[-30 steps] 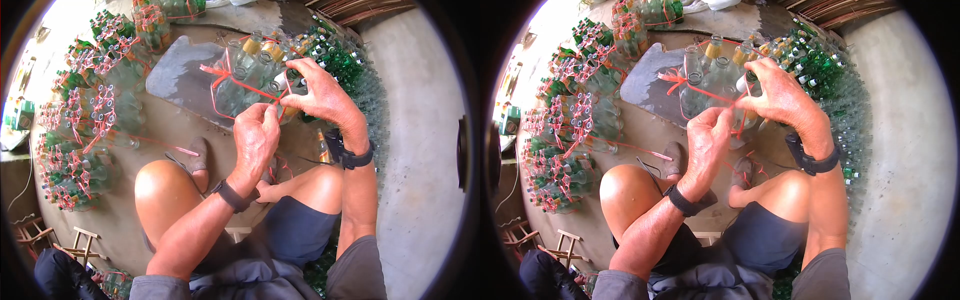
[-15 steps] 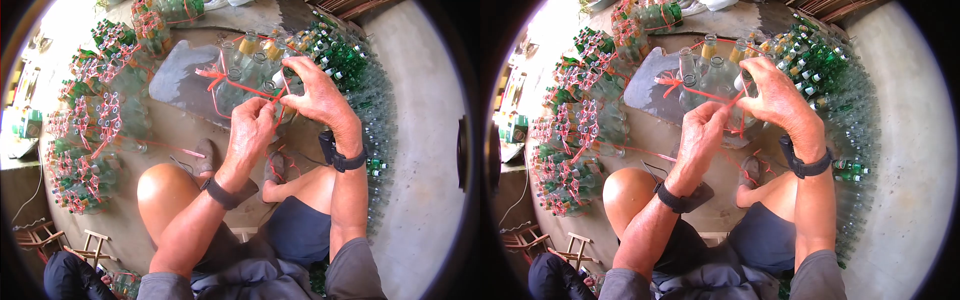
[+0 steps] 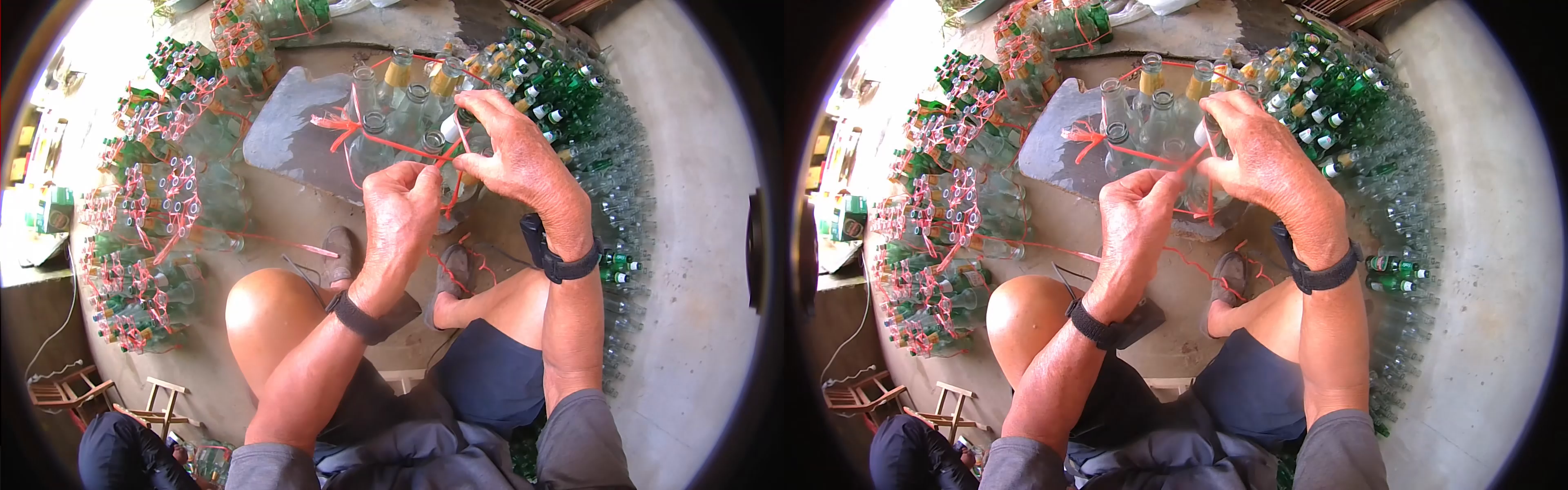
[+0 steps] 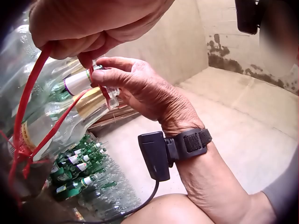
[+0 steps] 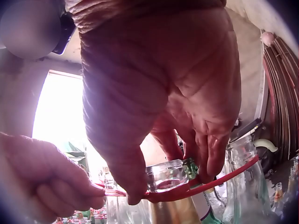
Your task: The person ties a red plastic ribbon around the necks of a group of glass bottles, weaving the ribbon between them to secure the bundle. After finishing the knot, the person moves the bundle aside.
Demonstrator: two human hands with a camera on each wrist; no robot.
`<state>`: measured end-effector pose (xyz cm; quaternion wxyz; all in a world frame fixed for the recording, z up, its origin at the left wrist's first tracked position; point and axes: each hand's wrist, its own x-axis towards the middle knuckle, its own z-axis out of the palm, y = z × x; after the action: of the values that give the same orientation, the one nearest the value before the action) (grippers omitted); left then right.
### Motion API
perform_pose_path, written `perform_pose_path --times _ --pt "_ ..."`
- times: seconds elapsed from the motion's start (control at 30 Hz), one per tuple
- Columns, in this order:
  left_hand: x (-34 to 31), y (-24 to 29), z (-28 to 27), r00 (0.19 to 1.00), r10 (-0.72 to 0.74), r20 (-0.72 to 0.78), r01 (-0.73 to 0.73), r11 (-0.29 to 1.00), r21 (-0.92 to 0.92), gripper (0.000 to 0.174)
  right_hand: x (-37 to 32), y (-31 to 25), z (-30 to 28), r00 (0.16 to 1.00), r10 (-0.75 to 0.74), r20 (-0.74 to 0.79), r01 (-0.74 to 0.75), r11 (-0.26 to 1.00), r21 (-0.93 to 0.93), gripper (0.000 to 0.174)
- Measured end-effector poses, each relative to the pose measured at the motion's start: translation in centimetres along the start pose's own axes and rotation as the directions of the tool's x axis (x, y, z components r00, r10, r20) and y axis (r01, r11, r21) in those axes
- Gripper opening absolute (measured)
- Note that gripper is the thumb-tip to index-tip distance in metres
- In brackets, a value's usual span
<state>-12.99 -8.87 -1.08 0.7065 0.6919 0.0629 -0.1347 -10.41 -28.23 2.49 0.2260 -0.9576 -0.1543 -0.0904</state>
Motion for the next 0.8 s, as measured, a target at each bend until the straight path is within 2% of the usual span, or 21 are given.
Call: perform_pose_path --times 0.2,0.3,0.37,0.4,0.47,0.6,0.67,0.8 --pt "0.5 -0.1 -0.2 0.998 0.062 0.002 -0.062 0.997 0.051 0.024 -0.4 0.2 0.0 0.999 -0.032 0.004 0.032 0.999 -0.001 0.066" --pt "0.8 -0.3 -0.4 0.992 0.127 0.017 -0.128 0.980 0.154 0.024 -0.7 0.2 0.0 0.999 -0.050 -0.011 0.050 0.999 0.011 0.068" --pt "1.0 -0.4 -0.5 0.966 0.254 0.043 -0.256 0.929 0.268 0.024 -0.9 0.1 -0.1 0.999 -0.054 -0.011 0.054 0.998 0.019 0.070" --pt "1.1 -0.3 -0.6 0.966 0.256 0.046 -0.259 0.927 0.272 0.024 -1.0 0.1 -0.2 0.998 -0.055 -0.005 0.055 0.998 0.024 0.071" --pt "1.4 0.0 -0.9 0.933 0.349 0.089 -0.355 0.852 0.385 0.021 -1.1 0.2 -0.3 0.999 -0.054 -0.009 0.054 0.998 0.025 0.071" --pt "1.8 1.7 -1.4 0.918 0.357 0.174 -0.394 0.769 0.503 0.022 -1.3 0.5 -0.3 0.997 -0.079 -0.009 0.079 0.997 0.019 0.072" --pt "1.8 2.4 -1.3 0.894 0.392 0.215 -0.440 0.689 0.576 0.018 -1.3 0.5 -0.2 0.997 -0.075 -0.009 0.076 0.996 0.053 0.071" --pt "2.3 3.5 -1.3 0.848 0.470 0.244 -0.513 0.614 0.601 0.016 -1.5 0.4 0.0 0.996 -0.078 -0.046 0.080 0.996 0.047 0.068"
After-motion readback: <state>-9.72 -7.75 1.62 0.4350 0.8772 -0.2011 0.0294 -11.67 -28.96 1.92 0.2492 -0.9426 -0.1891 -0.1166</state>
